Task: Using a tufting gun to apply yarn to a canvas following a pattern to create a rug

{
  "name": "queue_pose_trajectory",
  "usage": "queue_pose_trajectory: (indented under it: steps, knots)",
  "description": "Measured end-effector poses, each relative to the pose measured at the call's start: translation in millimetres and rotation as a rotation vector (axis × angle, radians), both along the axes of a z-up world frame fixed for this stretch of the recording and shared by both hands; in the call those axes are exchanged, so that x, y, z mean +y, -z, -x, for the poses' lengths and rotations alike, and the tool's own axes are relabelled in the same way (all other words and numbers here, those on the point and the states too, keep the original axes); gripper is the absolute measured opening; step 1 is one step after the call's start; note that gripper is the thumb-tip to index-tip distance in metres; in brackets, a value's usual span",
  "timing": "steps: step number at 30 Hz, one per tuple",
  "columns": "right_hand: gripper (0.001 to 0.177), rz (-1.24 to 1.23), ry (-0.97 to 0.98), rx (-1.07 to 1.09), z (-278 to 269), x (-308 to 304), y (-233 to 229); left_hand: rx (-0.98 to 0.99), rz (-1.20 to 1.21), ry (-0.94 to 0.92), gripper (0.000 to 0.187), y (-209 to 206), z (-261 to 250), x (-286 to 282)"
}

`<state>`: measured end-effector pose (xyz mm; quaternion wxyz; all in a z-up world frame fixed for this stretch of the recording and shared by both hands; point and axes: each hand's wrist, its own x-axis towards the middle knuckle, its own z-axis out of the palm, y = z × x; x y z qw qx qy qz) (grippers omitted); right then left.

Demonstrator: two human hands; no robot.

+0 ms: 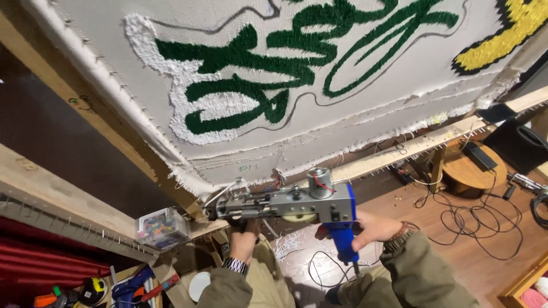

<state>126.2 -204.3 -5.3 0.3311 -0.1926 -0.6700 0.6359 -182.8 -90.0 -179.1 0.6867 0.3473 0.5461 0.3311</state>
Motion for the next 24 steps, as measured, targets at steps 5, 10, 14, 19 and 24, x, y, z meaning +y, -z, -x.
queue_pose_trajectory:
  steps: [5, 10, 14, 19, 24]
  knots:
    - [0.059, 0.440, 0.582, -0.445, -73, 57, 117, 0.173, 0.000, -0.132, 0.035, 44, 33, -2]
    - [0.033, 0.283, 1.098, -1.047, -130, 122, 200, 0.341, -0.064, -0.192, 0.059, 49, 32, 2]
    - [0.033, 0.147, 1.041, -1.312, -142, 156, 239, 0.396, -0.037, -0.205, 0.054, 40, 23, 9]
    - [0.043, 0.160, 0.950, -1.426, -123, 181, 253, 0.373, -0.118, -0.216, 0.044, 52, 17, 21]
    - [0.030, -0.103, 0.762, -1.564, -134, 192, 297, 0.341, -0.013, -0.220, 0.040, 88, 22, 36]
